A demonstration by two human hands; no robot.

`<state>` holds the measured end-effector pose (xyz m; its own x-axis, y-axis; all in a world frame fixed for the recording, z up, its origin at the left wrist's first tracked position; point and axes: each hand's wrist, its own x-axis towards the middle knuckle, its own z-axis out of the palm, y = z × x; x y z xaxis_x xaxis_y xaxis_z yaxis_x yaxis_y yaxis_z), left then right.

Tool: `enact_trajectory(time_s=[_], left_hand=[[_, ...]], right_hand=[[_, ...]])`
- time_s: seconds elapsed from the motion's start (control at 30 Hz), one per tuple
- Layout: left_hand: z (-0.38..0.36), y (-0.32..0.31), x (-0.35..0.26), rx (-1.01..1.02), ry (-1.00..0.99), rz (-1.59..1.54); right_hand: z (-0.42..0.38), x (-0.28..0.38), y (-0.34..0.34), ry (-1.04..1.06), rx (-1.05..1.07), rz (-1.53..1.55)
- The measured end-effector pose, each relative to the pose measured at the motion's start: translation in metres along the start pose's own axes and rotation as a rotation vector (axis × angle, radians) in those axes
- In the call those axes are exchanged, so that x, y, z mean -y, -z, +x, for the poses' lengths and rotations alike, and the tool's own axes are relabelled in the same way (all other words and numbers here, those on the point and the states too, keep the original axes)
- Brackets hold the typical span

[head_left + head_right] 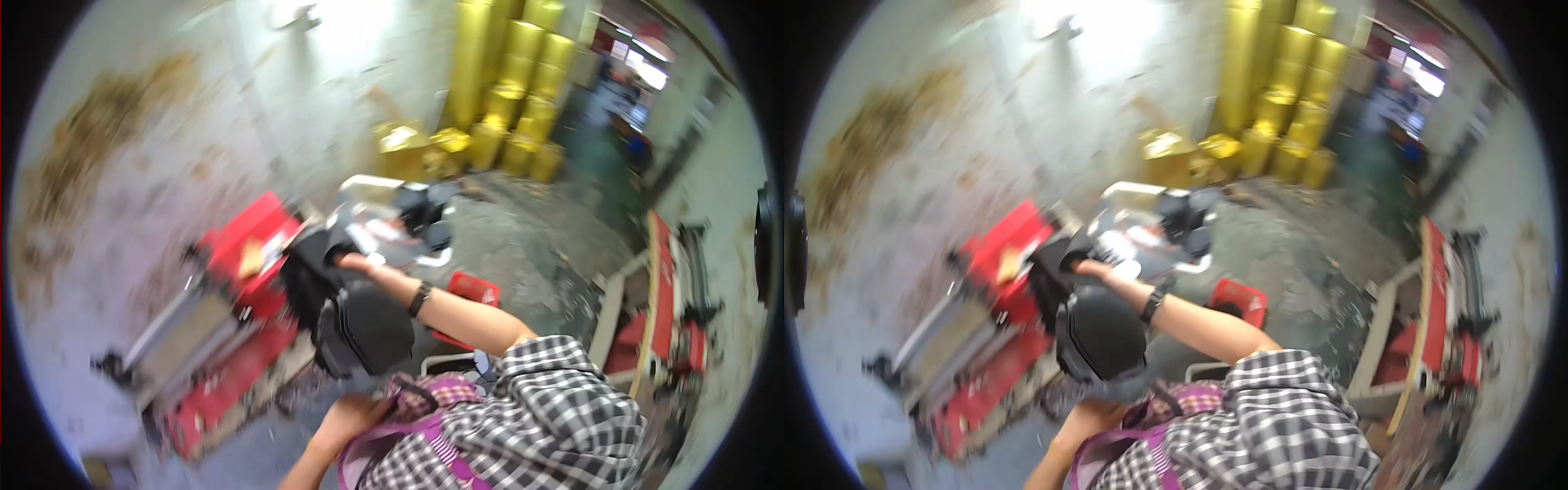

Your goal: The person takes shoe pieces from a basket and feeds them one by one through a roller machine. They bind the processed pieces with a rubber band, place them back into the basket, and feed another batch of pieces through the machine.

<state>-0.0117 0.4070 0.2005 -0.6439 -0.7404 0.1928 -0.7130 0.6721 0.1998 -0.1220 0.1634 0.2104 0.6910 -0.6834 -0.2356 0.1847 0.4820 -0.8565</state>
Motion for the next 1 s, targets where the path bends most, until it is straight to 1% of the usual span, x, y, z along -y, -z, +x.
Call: enact_trajectory(time_s=[0.03, 0.07, 0.13, 0.17, 0.2, 0.27, 0.3, 0.33, 0.4, 0.47, 0.5, 0.53, 0.57, 0.6, 0.63, 0.67, 0.73, 0.8, 0.83, 0.87, 0.93, 0.97, 1.0], left_hand=[[-0.021, -0.02, 0.019, -0.141, 0.011, -0.008], [-0.034, -0.024, 0.039, -0.02, 0.14, -0.024], [-0.059, -0.06, 0.088, 0.038, 0.548, -0.018], [-0.065, -0.069, 0.106, -0.127, 0.704, -0.101], [-0.077, -0.08, 0.125, -0.292, 0.86, -0.193], [-0.147, -0.121, 0.185, 0.074, 0.851, 0.065], [-0.176, -0.124, 0.205, 0.215, 0.75, 0.042], [-0.205, -0.133, 0.216, 0.324, 0.913, 0.029], [-0.192, -0.083, 0.197, 0.513, 1.13, 0.194], [-0.173, -0.036, 0.189, 0.354, 1.031, 0.009], [-0.131, 0.002, 0.163, 0.014, 0.93, -0.162], [-0.084, 0.039, 0.142, -0.116, 0.855, -0.359], [-0.049, 0.062, 0.125, -0.321, 0.737, -0.501], [-0.016, 0.083, 0.113, -0.455, 0.629, -0.539], [0.0, 0.084, 0.113, -0.495, 0.466, -0.588], [0.013, 0.088, 0.112, -0.572, 0.225, -0.555], [0.004, 0.086, 0.126, -0.493, 0.133, -0.62], [-0.046, 0.088, 0.148, -0.396, 0.255, -0.891], [-0.074, 0.084, 0.15, -0.316, 0.325, -1.046], [-0.102, 0.079, 0.153, -0.243, 0.409, -1.193], [-0.144, 0.079, 0.163, 0.064, 0.457, -1.285], [-0.162, 0.082, 0.16, 0.194, 0.489, -1.274], [-0.179, 0.076, 0.159, 0.326, 0.518, -1.257]], right_hand=[[-0.011, 0.011, 0.015, 0.016, -0.007, -0.047], [-0.02, 0.023, 0.028, 0.005, -0.002, -0.089], [-0.076, 0.081, 0.004, -0.362, -0.05, 0.024], [-0.054, 0.065, 0.031, -0.218, 0.181, -0.165], [-0.055, 0.086, 0.027, -0.263, 0.21, -0.595], [-0.061, 0.103, 0.015, -0.35, 0.338, -0.974], [-0.057, 0.096, 0.017, -0.405, 0.381, -1.08], [-0.051, 0.078, 0.024, -0.207, 0.267, -1.566], [-0.041, 0.07, 0.022, -0.372, 0.525, -1.991], [-0.014, 0.041, 0.04, -0.601, 0.707, -2.144], [-0.011, 0.025, 0.045, -0.518, 0.637, -2.316], [-0.003, 0.009, 0.052, -0.438, 0.66, -2.312], [-0.002, 0.013, 0.017, -0.4, 0.675, -2.351], [-0.002, 0.017, -0.018, -0.362, 0.689, -2.391], [0.01, 0.026, -0.054, -0.417, 0.837, -2.299], [0.022, 0.023, -0.085, -0.492, 0.955, -2.215], [0.037, 0.005, -0.14, -0.205, 1.207, -2.092], [0.035, 0.012, -0.184, 0.032, 1.338, -1.928], [0.024, 0.03, -0.236, -0.283, 1.249, -2.051], [0.022, 0.027, -0.244, -0.174, 1.289, -1.893], [0.031, 0.012, -0.261, -0.149, 1.39, -1.751], [0.03, 0.008, -0.271, -0.245, 1.441, -1.738], [0.037, 0.0, -0.273, -0.307, 1.438, -1.693]])
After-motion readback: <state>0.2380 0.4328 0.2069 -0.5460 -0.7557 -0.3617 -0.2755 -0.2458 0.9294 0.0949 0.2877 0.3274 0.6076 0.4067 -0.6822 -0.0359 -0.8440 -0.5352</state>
